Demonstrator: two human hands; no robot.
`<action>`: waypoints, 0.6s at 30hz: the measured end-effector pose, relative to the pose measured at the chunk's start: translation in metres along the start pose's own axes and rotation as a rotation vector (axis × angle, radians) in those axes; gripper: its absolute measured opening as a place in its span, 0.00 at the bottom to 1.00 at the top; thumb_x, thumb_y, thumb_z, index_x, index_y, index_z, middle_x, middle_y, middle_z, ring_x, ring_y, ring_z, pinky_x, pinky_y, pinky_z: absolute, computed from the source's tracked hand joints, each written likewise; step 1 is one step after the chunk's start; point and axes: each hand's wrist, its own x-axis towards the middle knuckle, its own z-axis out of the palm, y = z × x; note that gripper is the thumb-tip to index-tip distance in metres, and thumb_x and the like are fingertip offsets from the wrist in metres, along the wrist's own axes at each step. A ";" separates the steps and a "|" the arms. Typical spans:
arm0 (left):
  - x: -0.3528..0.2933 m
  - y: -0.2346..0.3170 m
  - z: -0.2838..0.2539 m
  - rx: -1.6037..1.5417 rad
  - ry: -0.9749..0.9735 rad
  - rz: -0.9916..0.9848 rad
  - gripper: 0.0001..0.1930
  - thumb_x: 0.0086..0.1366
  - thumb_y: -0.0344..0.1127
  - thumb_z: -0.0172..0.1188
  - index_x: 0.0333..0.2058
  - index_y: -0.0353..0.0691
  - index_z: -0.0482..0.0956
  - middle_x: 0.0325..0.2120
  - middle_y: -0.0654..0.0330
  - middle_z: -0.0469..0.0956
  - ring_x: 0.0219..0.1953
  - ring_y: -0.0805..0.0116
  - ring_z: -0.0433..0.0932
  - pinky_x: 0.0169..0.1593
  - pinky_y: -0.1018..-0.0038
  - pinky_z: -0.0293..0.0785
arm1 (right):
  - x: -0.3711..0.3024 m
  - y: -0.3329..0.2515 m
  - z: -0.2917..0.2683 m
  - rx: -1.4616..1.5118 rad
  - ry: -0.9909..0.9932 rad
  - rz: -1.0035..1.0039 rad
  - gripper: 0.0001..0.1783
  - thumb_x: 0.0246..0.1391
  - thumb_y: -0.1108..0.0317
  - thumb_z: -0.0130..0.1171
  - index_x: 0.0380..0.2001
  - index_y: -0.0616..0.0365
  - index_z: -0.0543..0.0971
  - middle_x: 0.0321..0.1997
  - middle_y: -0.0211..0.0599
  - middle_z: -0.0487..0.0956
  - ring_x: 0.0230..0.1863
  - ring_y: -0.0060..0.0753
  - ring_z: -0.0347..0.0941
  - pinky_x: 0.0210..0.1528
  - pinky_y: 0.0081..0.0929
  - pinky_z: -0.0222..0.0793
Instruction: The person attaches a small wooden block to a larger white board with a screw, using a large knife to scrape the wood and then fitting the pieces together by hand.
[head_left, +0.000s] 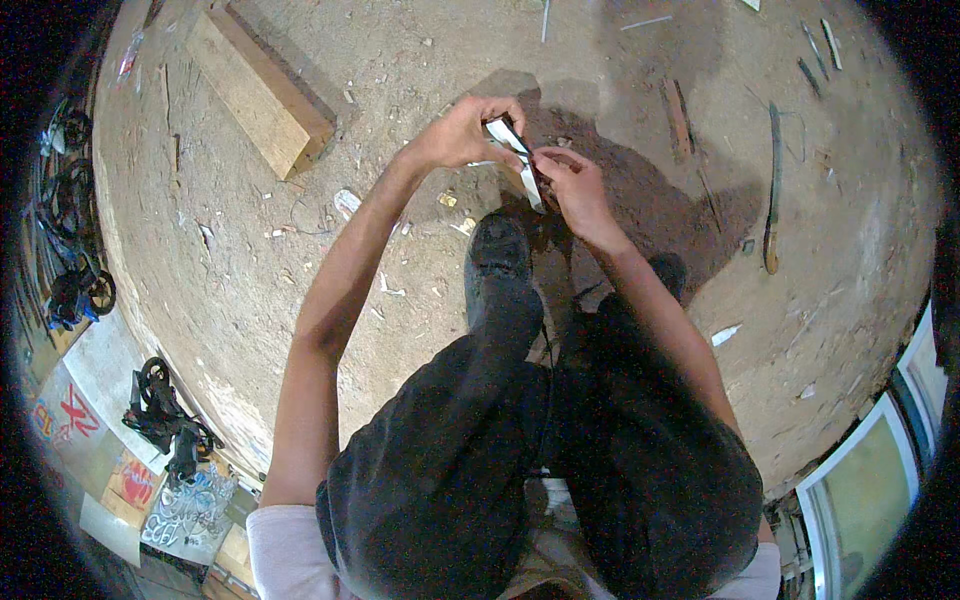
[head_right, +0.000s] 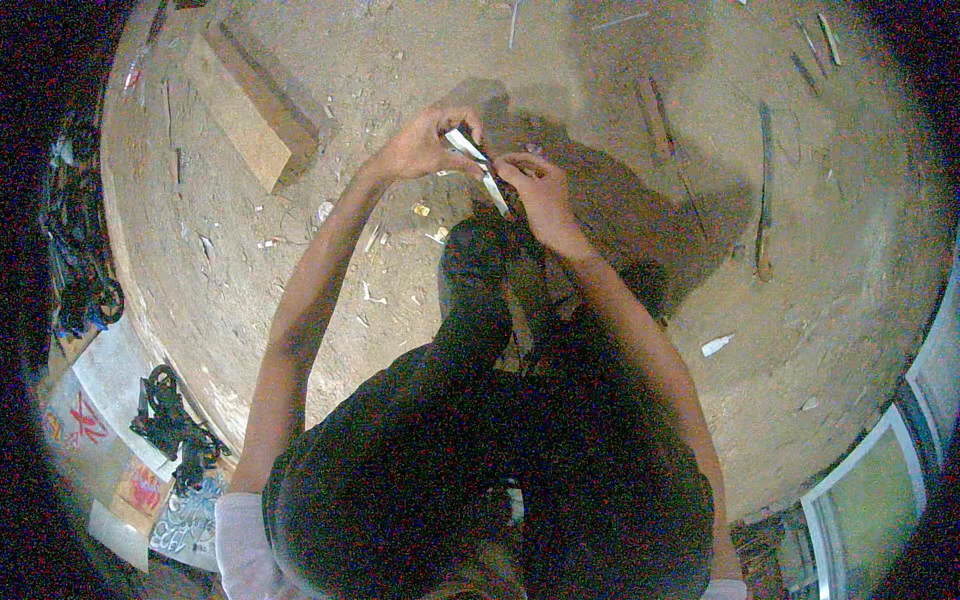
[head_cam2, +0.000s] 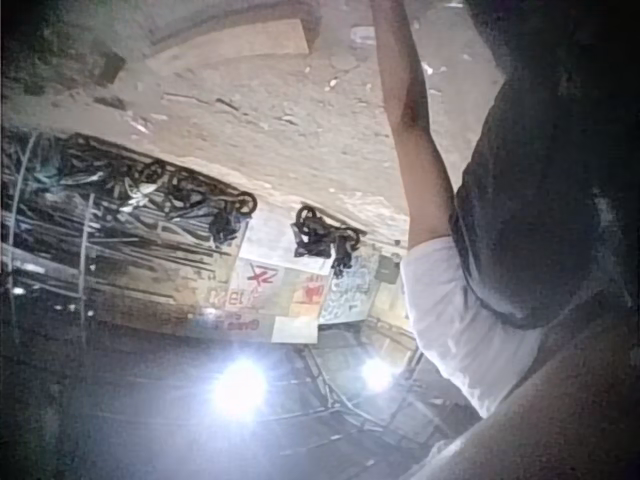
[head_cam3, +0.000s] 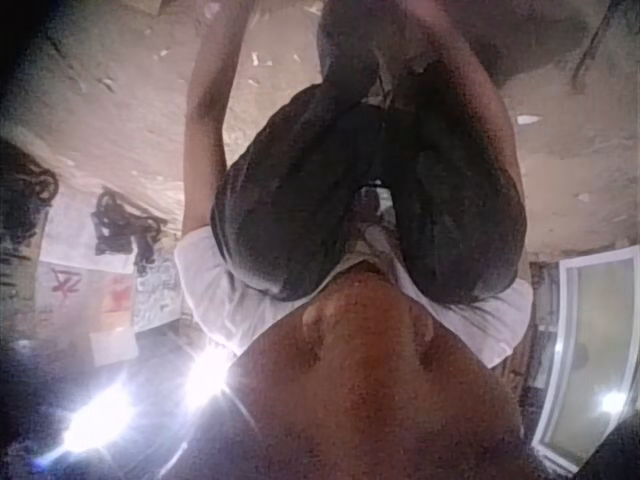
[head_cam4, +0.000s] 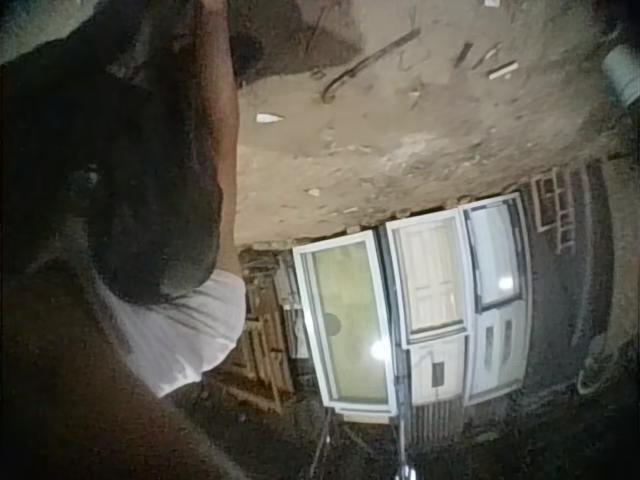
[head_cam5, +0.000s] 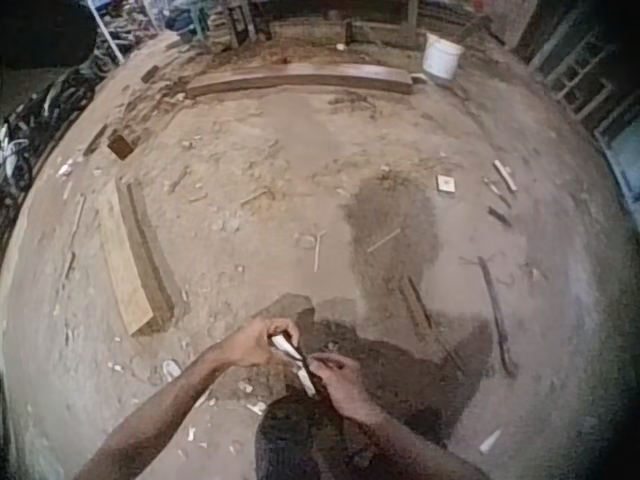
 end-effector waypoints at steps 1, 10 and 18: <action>-0.001 -0.002 0.000 -0.016 0.006 0.024 0.18 0.45 0.29 0.75 0.33 0.42 0.74 0.29 0.70 0.75 0.34 0.77 0.73 0.39 0.76 0.70 | -0.003 -0.005 0.002 -0.021 -0.006 -0.040 0.11 0.52 0.66 0.64 0.35 0.62 0.83 0.34 0.32 0.82 0.38 0.25 0.75 0.46 0.21 0.68; -0.002 0.001 -0.005 0.094 -0.022 0.001 0.19 0.45 0.31 0.75 0.32 0.43 0.73 0.29 0.69 0.74 0.35 0.77 0.72 0.41 0.75 0.69 | -0.004 -0.012 0.010 0.261 0.003 0.065 0.06 0.50 0.69 0.65 0.32 0.58 0.80 0.30 0.31 0.81 0.30 0.22 0.76 0.33 0.19 0.69; -0.016 0.011 -0.003 0.094 0.017 0.003 0.18 0.43 0.28 0.75 0.30 0.41 0.74 0.27 0.69 0.76 0.32 0.79 0.71 0.38 0.76 0.69 | -0.024 -0.024 0.018 0.147 0.116 -0.038 0.04 0.49 0.74 0.64 0.30 0.58 0.79 0.28 0.29 0.79 0.30 0.22 0.74 0.34 0.21 0.70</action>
